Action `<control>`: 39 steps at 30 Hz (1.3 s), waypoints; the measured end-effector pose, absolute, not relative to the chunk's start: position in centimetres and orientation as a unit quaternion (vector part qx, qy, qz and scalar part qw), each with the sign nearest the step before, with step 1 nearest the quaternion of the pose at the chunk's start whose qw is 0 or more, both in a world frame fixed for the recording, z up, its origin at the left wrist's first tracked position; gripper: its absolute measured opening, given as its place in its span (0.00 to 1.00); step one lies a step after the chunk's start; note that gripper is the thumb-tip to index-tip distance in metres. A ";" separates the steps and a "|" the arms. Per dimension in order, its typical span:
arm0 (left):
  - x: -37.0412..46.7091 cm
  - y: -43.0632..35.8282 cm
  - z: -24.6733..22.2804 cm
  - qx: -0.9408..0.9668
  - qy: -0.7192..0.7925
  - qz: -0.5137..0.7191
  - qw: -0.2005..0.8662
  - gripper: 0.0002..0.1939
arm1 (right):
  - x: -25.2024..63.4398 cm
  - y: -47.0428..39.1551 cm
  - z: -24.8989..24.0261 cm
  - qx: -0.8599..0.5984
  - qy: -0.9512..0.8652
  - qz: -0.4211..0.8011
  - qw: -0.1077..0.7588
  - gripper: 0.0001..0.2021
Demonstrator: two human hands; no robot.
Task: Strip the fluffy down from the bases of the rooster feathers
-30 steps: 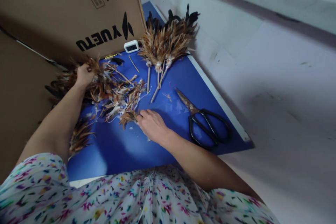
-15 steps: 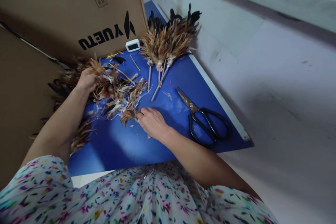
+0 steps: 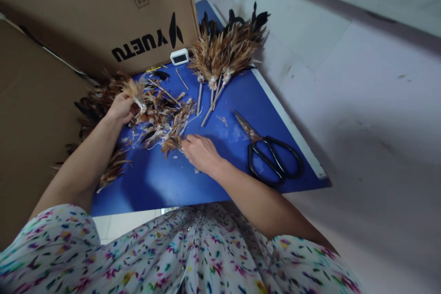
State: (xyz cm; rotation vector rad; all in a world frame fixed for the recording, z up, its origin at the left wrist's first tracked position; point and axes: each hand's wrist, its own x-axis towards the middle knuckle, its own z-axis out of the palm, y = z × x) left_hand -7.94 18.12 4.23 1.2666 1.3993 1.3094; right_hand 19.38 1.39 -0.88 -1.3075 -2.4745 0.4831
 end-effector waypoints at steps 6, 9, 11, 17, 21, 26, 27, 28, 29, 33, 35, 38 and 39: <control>-7.3 15.5 4.3 0.482 0.574 0.494 0.441 0.16 | 19.3 1.4 -1.1 -0.466 -0.826 0.213 0.235 0.12; -6.1 13.5 4.2 0.499 0.562 0.470 0.463 0.16 | 19.0 1.9 -1.1 -0.457 -0.775 0.288 0.329 0.08; -5.0 12.1 4.0 0.508 0.551 0.459 0.478 0.15 | 18.5 2.3 -1.0 -0.452 -0.722 0.355 0.385 0.05; -2.6 8.7 3.1 0.515 0.532 0.442 0.506 0.15 | 16.0 3.6 0.2 -0.416 -0.538 0.616 0.397 0.06; -1.9 7.4 2.9 0.520 0.521 0.443 0.512 0.16 | 14.6 3.8 1.7 -0.409 -0.462 0.690 0.378 0.14; -1.7 6.2 2.7 0.436 0.537 0.460 0.556 0.19 | 14.2 4.3 1.8 -0.425 -0.438 0.688 0.392 0.15; -1.6 5.9 2.5 0.426 0.536 0.456 0.568 0.23 | 14.1 4.4 1.6 -0.426 -0.439 0.685 0.396 0.15; -1.5 5.6 2.3 0.425 0.533 0.452 0.576 0.26 | 14.1 4.5 1.4 -0.428 -0.440 0.681 0.400 0.15; -1.4 5.4 2.1 0.431 0.529 0.450 0.576 0.27 | 14.1 4.5 1.1 -0.430 -0.442 0.677 0.402 0.14; -0.6 4.8 1.3 0.484 0.527 0.448 0.536 0.25 | 14.3 4.5 0.2 -0.438 -0.446 0.667 0.405 0.13; -0.5 5.0 0.9 0.493 0.525 0.452 0.526 0.23 | 14.5 4.4 0.1 -0.435 -0.438 0.676 0.403 0.12; -0.6 5.5 0.5 0.486 0.521 0.461 0.528 0.22 | 15.0 4.5 0.3 -0.438 -0.418 0.690 0.398 0.12; -0.7 5.7 0.4 0.481 0.523 0.464 0.528 0.21 | 15.2 4.6 0.4 -0.444 -0.410 0.691 0.397 0.11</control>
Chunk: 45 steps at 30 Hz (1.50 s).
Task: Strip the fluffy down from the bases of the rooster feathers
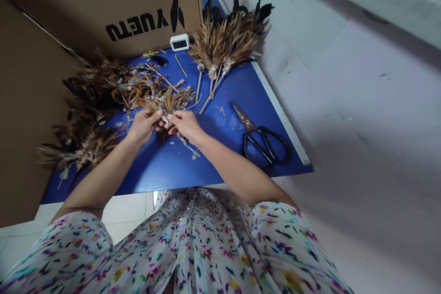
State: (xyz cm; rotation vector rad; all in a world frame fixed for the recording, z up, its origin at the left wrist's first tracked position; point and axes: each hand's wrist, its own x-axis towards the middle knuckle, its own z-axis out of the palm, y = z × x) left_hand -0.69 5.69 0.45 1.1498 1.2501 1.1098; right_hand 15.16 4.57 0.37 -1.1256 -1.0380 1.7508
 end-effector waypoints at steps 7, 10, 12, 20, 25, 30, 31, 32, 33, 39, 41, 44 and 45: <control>-0.9 6.1 -0.1 0.455 0.535 0.468 0.536 0.22 | 15.8 5.1 0.8 -0.454 -0.388 0.698 0.395 0.10; -0.8 6.2 -0.3 0.461 0.515 0.470 0.549 0.24 | 15.7 4.9 0.6 -0.456 -0.401 0.689 0.396 0.10; -0.8 6.3 -0.5 0.465 0.508 0.473 0.550 0.25 | 15.6 4.7 0.4 -0.452 -0.417 0.680 0.400 0.11; -0.4 6.0 -1.2 0.466 0.510 0.495 0.527 0.28 | 15.2 4.6 -0.7 -0.457 -0.435 0.652 0.420 0.09; -0.2 5.3 -0.6 0.473 0.496 0.453 0.570 0.28 | 15.2 4.5 -0.7 -0.456 -0.455 0.643 0.414 0.11; -0.4 5.2 -0.4 0.478 0.479 0.458 0.576 0.26 | 15.3 4.5 -0.4 -0.460 -0.439 0.643 0.427 0.08; -0.4 5.2 -0.4 0.477 0.478 0.460 0.576 0.26 | 15.3 4.5 -0.4 -0.461 -0.435 0.644 0.429 0.08; -0.5 5.2 -0.5 0.477 0.479 0.461 0.575 0.26 | 15.3 4.6 -0.4 -0.462 -0.432 0.645 0.430 0.08; -0.5 5.2 -0.5 0.475 0.480 0.461 0.576 0.26 | 15.4 4.6 -0.5 -0.462 -0.431 0.645 0.429 0.08; -0.5 5.1 -0.7 0.460 0.491 0.463 0.577 0.23 | 15.3 4.6 -0.6 -0.462 -0.430 0.647 0.427 0.08; -0.5 5.1 -0.6 0.458 0.494 0.464 0.575 0.22 | 15.3 4.7 -0.5 -0.467 -0.427 0.647 0.426 0.08; -0.4 5.1 -0.6 0.457 0.496 0.466 0.572 0.20 | 15.3 4.7 -0.4 -0.467 -0.427 0.645 0.429 0.07; -0.4 5.1 -0.6 0.457 0.496 0.467 0.571 0.20 | 15.4 4.7 -0.4 -0.465 -0.426 0.645 0.431 0.07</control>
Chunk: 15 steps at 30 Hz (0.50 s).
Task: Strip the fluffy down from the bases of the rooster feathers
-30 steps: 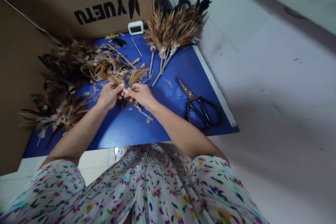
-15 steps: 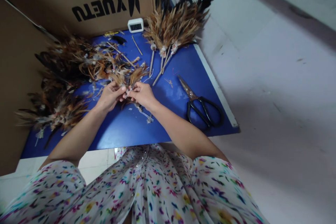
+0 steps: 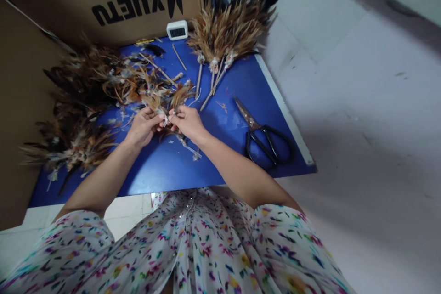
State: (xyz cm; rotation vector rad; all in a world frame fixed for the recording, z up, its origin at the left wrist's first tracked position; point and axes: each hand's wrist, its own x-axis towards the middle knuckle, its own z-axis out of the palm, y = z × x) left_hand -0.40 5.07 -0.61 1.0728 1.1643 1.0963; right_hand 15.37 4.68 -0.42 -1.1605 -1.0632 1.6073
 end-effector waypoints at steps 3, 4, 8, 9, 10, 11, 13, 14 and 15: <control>-0.6 5.1 -0.6 0.459 0.497 0.474 0.565 0.20 | 15.6 4.8 -0.3 -0.465 -0.421 0.647 0.434 0.06; -0.8 5.2 -0.5 0.459 0.497 0.479 0.560 0.20 | 15.7 4.8 -0.3 -0.466 -0.419 0.647 0.435 0.06; -2.3 6.2 -0.2 0.469 0.518 0.513 0.499 0.19 | 16.5 5.4 0.1 -0.476 -0.406 0.629 0.461 0.06; -2.9 6.5 -0.1 0.475 0.529 0.522 0.471 0.18 | 16.8 5.6 0.2 -0.480 -0.399 0.624 0.471 0.06; -3.6 6.9 -0.1 0.481 0.543 0.528 0.441 0.18 | 17.0 5.8 0.3 -0.484 -0.389 0.619 0.481 0.06; -4.3 7.2 -0.1 0.488 0.556 0.530 0.415 0.18 | 17.3 6.0 0.4 -0.489 -0.377 0.614 0.491 0.06; -5.8 7.9 -0.2 0.499 0.582 0.526 0.367 0.17 | 17.8 6.4 0.6 -0.500 -0.356 0.605 0.507 0.05; -6.6 8.3 -0.4 0.505 0.598 0.519 0.344 0.17 | 17.9 6.6 0.7 -0.505 -0.347 0.601 0.513 0.05; -7.4 8.6 -0.5 0.511 0.614 0.509 0.320 0.17 | 18.1 6.8 0.7 -0.509 -0.340 0.598 0.518 0.05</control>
